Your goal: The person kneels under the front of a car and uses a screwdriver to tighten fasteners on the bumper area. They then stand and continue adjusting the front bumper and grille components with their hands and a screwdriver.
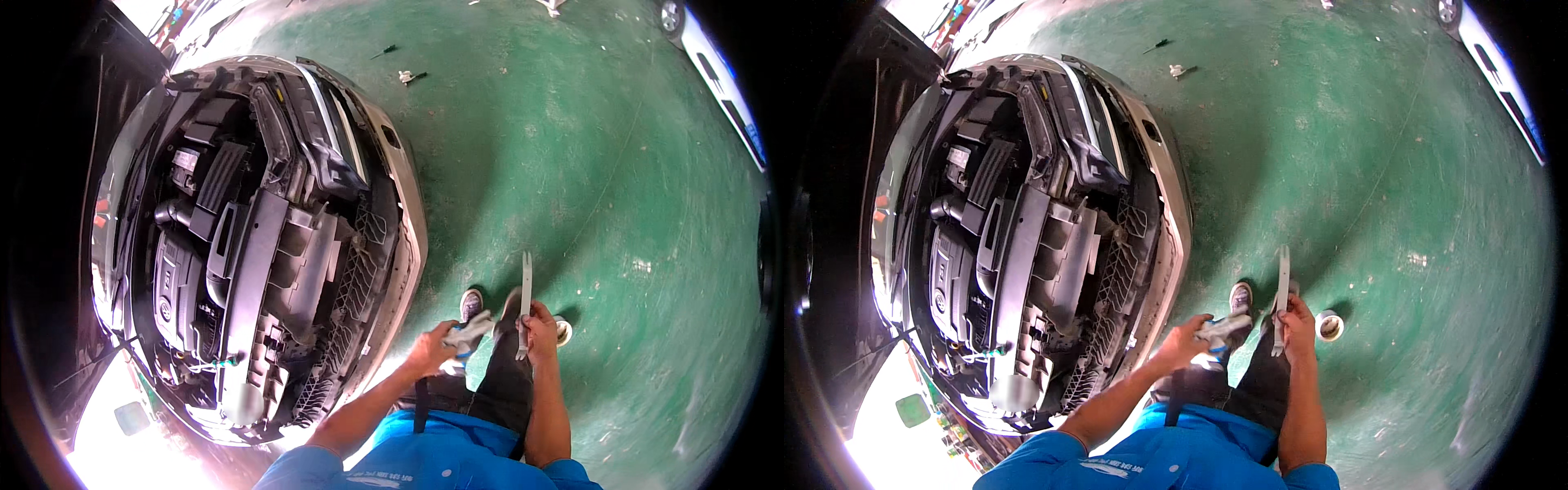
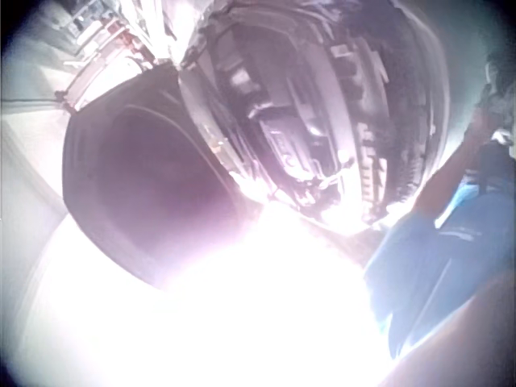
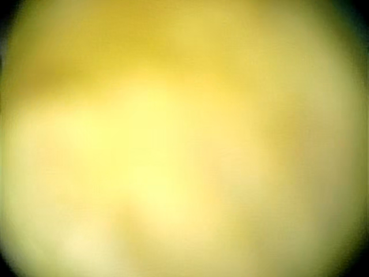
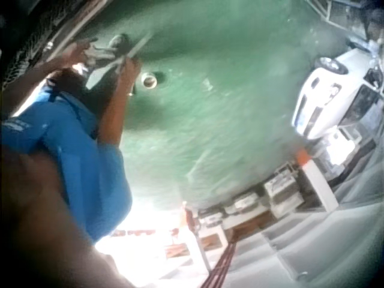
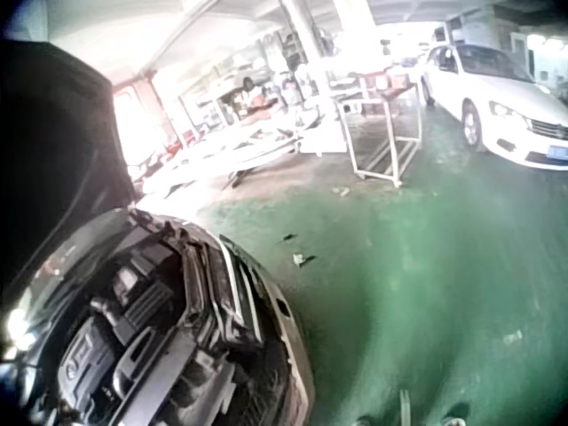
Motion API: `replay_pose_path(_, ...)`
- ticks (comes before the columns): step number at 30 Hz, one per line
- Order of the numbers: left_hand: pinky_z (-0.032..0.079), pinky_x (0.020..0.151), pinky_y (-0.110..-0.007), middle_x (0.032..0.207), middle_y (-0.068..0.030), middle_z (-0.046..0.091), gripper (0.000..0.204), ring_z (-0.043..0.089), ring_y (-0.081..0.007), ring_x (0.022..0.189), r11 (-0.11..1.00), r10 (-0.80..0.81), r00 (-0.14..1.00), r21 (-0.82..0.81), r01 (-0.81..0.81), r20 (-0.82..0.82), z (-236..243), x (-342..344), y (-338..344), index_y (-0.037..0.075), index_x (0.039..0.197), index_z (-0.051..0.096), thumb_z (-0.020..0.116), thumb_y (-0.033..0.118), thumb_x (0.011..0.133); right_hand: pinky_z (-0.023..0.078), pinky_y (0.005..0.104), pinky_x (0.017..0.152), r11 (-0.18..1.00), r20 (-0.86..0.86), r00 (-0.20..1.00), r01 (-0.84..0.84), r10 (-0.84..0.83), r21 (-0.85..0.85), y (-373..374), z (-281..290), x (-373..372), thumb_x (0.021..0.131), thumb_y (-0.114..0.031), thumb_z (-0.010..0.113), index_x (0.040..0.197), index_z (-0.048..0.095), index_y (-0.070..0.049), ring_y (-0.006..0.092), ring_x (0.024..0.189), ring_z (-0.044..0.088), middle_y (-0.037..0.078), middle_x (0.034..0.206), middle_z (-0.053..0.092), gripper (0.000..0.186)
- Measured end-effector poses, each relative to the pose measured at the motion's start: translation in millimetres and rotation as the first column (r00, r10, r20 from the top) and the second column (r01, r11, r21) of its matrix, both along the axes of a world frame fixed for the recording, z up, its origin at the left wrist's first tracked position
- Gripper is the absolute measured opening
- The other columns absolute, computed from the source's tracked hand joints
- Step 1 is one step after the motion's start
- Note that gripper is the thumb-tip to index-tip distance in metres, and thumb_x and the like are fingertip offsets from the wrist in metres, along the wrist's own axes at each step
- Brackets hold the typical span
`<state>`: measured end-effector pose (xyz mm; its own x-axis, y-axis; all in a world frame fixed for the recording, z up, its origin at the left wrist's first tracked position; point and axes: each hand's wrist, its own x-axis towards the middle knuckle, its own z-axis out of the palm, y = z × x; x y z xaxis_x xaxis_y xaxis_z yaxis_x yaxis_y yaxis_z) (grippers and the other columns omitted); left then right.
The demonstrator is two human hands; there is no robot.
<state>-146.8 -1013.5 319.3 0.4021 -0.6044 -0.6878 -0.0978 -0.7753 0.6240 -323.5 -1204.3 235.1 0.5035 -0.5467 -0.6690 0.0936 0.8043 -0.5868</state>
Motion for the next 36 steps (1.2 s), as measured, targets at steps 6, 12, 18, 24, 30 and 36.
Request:
replay_pose_path(6,0.051,0.085,-0.040,0.104,-0.0179,0.067,0.042,0.066,-0.0321,0.098,0.972,0.233,0.961,0.008,-0.236,0.152,-29.3,51.2,-52.8,0.010,0.116,0.065,0.062,0.015,0.074,0.048,0.0251,0.066,0.931,0.000,0.932,-0.363,0.363,-0.037,-85.2,-4.7,47.1,0.079,-0.002,0.058,0.101,0.058,-0.001,0.0137,0.071,0.059,0.003,0.083,0.058,0.022)
replay_pose_path(12,0.052,0.084,-0.037,0.107,-0.0178,0.064,0.044,0.064,-0.0302,0.097,0.946,0.312,0.904,-0.009,-0.323,0.291,-72.7,70.1,-131.8,0.007,0.118,0.063,0.066,0.012,0.074,0.040,0.0200,0.056,0.854,-0.175,0.836,-0.513,0.520,0.084,-159.1,-10.5,104.5,0.079,-0.006,0.075,0.106,0.059,0.003,0.0064,0.061,0.051,0.000,0.074,0.057,0.032)
replay_pose_path(18,0.051,0.082,-0.032,0.100,-0.0134,0.067,0.046,0.064,-0.0194,0.091,0.788,0.616,0.787,-0.002,-0.616,-0.045,-100.5,78.1,-223.0,-0.005,0.115,0.060,0.069,0.018,0.077,0.041,0.0198,0.059,0.594,-0.241,0.633,-0.774,0.736,-0.218,-232.5,-23.3,126.6,0.076,-0.003,0.075,0.137,0.045,0.004,0.0057,0.066,0.051,0.000,0.075,0.057,0.068)
replay_pose_path(24,0.050,0.081,-0.031,0.095,-0.0115,0.068,0.040,0.063,-0.0161,0.088,0.707,0.688,0.695,-0.024,-0.707,-0.210,-69.6,92.9,-260.1,-0.001,0.111,0.065,0.068,0.019,0.076,0.050,0.0265,0.071,0.295,-0.163,0.340,-0.922,0.926,-0.249,-245.8,-28.5,201.4,0.075,-0.004,0.071,0.130,0.051,0.000,0.0112,0.080,0.061,0.006,0.097,0.067,0.059)
replay_pose_path(30,0.054,0.078,-0.035,0.100,-0.0157,0.068,0.040,0.069,-0.0250,0.086,0.707,0.707,0.681,-0.155,-0.691,0.192,22.6,147.2,-191.1,0.004,0.115,0.064,0.070,0.013,0.077,0.048,0.0250,0.071,0.126,-0.177,0.184,-0.946,0.967,-0.298,-247.5,-7.5,270.3,0.077,-0.005,0.074,0.124,0.055,0.003,0.0084,0.076,0.058,0.003,0.088,0.064,0.051)
replay_pose_path(36,0.054,0.074,-0.037,0.098,-0.0100,0.065,0.036,0.064,-0.0294,0.086,0.637,0.279,-0.104,-0.265,-0.724,0.955,132.4,263.1,-58.4,0.011,0.105,0.065,0.067,0.000,0.070,0.045,0.0242,0.066,0.113,-0.420,0.189,-0.973,0.887,-0.200,-281.8,12.5,340.8,0.081,-0.009,0.072,0.118,0.059,0.003,0.0083,0.069,0.053,0.001,0.079,0.058,0.041)
